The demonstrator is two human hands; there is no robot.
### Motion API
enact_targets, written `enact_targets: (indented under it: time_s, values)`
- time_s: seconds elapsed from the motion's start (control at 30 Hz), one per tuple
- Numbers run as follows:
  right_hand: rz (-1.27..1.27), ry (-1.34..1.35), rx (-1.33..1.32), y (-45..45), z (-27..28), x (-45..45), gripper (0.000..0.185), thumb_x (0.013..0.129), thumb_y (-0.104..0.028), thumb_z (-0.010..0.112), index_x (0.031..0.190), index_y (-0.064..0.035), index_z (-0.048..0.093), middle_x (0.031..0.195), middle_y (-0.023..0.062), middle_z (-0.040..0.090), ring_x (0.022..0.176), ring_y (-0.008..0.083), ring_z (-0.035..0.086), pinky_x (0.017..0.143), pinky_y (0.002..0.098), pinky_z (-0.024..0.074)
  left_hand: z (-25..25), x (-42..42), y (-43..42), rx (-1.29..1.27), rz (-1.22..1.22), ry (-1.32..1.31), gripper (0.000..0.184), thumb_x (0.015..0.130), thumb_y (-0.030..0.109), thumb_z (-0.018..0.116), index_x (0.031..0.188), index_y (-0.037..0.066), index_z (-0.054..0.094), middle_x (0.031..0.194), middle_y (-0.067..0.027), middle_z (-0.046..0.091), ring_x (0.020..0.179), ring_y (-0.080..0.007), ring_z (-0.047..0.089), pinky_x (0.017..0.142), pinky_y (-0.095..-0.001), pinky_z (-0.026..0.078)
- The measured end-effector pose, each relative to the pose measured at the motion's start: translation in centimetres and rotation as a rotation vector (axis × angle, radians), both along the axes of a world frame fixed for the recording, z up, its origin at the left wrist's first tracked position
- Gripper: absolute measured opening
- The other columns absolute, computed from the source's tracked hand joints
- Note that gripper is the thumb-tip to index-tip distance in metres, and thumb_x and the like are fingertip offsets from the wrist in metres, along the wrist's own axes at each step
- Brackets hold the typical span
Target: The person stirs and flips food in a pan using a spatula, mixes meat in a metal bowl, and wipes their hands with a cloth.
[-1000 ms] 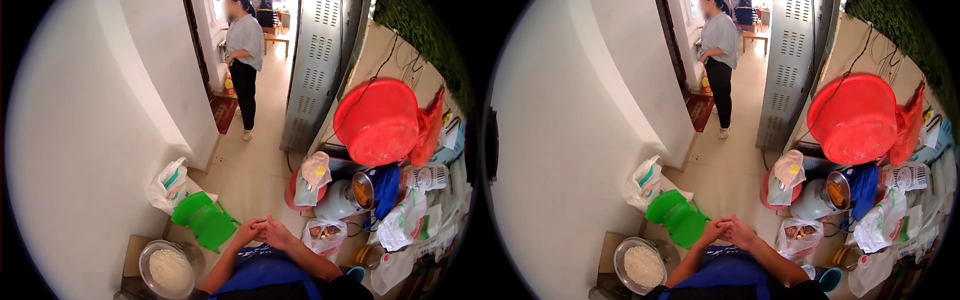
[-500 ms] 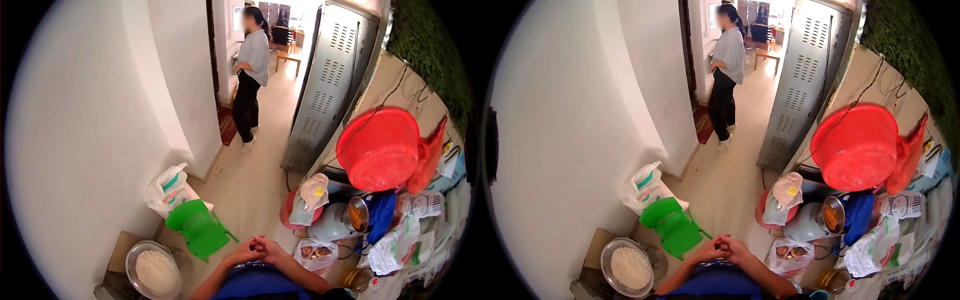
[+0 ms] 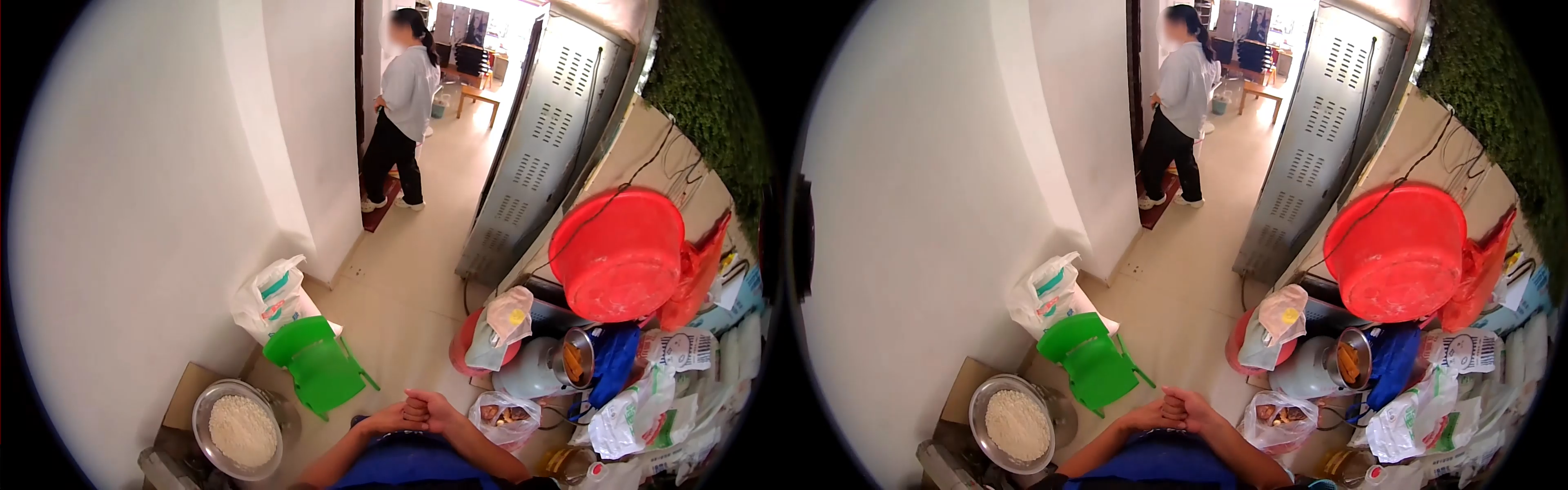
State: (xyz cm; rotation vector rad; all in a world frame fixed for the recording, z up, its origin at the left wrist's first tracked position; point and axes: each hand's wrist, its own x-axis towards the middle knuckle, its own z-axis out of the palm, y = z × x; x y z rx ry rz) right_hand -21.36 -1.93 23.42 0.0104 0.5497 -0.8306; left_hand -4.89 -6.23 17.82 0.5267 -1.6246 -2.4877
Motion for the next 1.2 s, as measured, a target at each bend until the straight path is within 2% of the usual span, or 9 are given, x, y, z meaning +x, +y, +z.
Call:
enact_targets:
  time_s: [0.13, 0.23, 0.33, 0.43, 0.5, 0.73, 0.93, 1.1, 1.2]
  values:
    - [-0.015, 0.091, 0.019, 0.1, -0.7, -0.3, 0.057, 0.109, -0.03, 0.042, 0.055, -0.018, 0.025, 0.047, -0.0018, 0.023, 0.039, 0.0129, 0.024, 0.037, 0.0296, 0.0235, 0.7, -0.1, 0.4, -0.084, 0.05, -0.042, 0.042, 0.087, 0.024, 0.082, 0.118, 0.004, 0.062, 0.109, -0.0018, 0.067, 0.103, -0.0106, 0.059, 0.091, -0.0286, 0.049]
    - [-0.027, 0.102, -0.019, 0.5, -1.1, -0.7, 0.056, 0.108, -0.03, 0.043, 0.056, -0.0175, 0.026, 0.047, -0.0018, 0.024, 0.039, 0.0131, 0.024, 0.037, 0.0298, 0.0231, 1.1, -0.7, 0.7, -0.031, 0.015, 0.002, 0.043, 0.087, 0.024, 0.082, 0.119, 0.005, 0.062, 0.109, -0.0015, 0.066, 0.104, -0.0102, 0.058, 0.091, -0.0284, 0.048]
    - [-0.024, 0.132, 0.015, 1.3, -0.9, -0.4, 0.054, 0.107, -0.029, 0.045, 0.057, -0.0172, 0.027, 0.048, -0.0016, 0.025, 0.039, 0.013, 0.025, 0.037, 0.0296, 0.0225, 0.9, -0.7, 1.7, 0.011, 0.036, -0.034, 0.038, 0.087, 0.024, 0.082, 0.115, 0.005, 0.064, 0.105, -0.0007, 0.066, 0.103, -0.0092, 0.058, 0.09, -0.0281, 0.049]
    - [-0.08, 0.152, -0.016, 1.1, -0.9, -0.9, 0.052, 0.106, -0.027, 0.046, 0.058, -0.0172, 0.028, 0.05, -0.0016, 0.024, 0.039, 0.0127, 0.025, 0.037, 0.0296, 0.0216, 1.7, -0.8, 1.1, -0.085, 0.07, -0.118, 0.034, 0.085, 0.023, 0.084, 0.11, 0.005, 0.068, 0.1, -0.0007, 0.069, 0.097, -0.0091, 0.061, 0.088, -0.0281, 0.05]
    - [-0.158, 0.271, 0.005, 1.2, -0.4, -1.1, 0.052, 0.106, -0.026, 0.047, 0.059, -0.0174, 0.028, 0.051, -0.0019, 0.024, 0.04, 0.0125, 0.026, 0.037, 0.03, 0.0211, 1.2, -1.1, 1.0, -0.097, 0.067, -0.22, 0.031, 0.085, 0.02, 0.083, 0.107, 0.004, 0.068, 0.102, -0.0023, 0.07, 0.098, -0.011, 0.063, 0.089, -0.0301, 0.05]
    - [-0.153, 0.256, 0.009, 1.4, -0.6, -1.3, 0.051, 0.106, -0.027, 0.048, 0.06, -0.0173, 0.028, 0.051, -0.0022, 0.024, 0.041, 0.0125, 0.026, 0.036, 0.0302, 0.0214, 1.3, -1.2, 1.5, -0.11, 0.136, -0.192, 0.031, 0.083, 0.024, 0.085, 0.103, 0.005, 0.072, 0.098, -0.002, 0.073, 0.091, -0.0106, 0.064, 0.088, -0.0298, 0.05]
    - [-0.174, 0.244, 0.041, 1.6, -0.7, -1.1, 0.051, 0.105, -0.03, 0.051, 0.061, -0.0188, 0.029, 0.052, -0.0026, 0.025, 0.04, 0.0111, 0.025, 0.035, 0.0299, 0.0193, 3.2, -1.0, 1.5, -0.208, 0.112, -0.337, 0.033, 0.081, 0.024, 0.086, 0.105, 0.005, 0.073, 0.095, -0.0034, 0.073, 0.089, -0.0097, 0.064, 0.085, -0.0288, 0.051]
    - [-0.153, 0.228, 0.026, 1.4, -0.7, -1.3, 0.052, 0.106, -0.032, 0.049, 0.06, -0.0192, 0.029, 0.051, -0.0032, 0.025, 0.04, 0.0107, 0.024, 0.035, 0.0292, 0.0193, 0.3, -1.2, 1.8, -0.173, 0.156, -0.241, 0.032, 0.083, 0.023, 0.085, 0.106, 0.004, 0.074, 0.095, -0.001, 0.073, 0.089, -0.0075, 0.063, 0.084, -0.0267, 0.051]
    - [-0.142, 0.168, 0.032, 1.2, -1.1, -1.4, 0.052, 0.108, -0.033, 0.045, 0.06, -0.0179, 0.03, 0.049, -0.0024, 0.025, 0.039, 0.0115, 0.026, 0.034, 0.0288, 0.0222, 1.4, -1.2, 1.7, -0.106, 0.178, -0.223, 0.031, 0.081, 0.02, 0.086, 0.105, 0.005, 0.075, 0.098, -0.0015, 0.074, 0.091, -0.0091, 0.065, 0.086, -0.0282, 0.051]
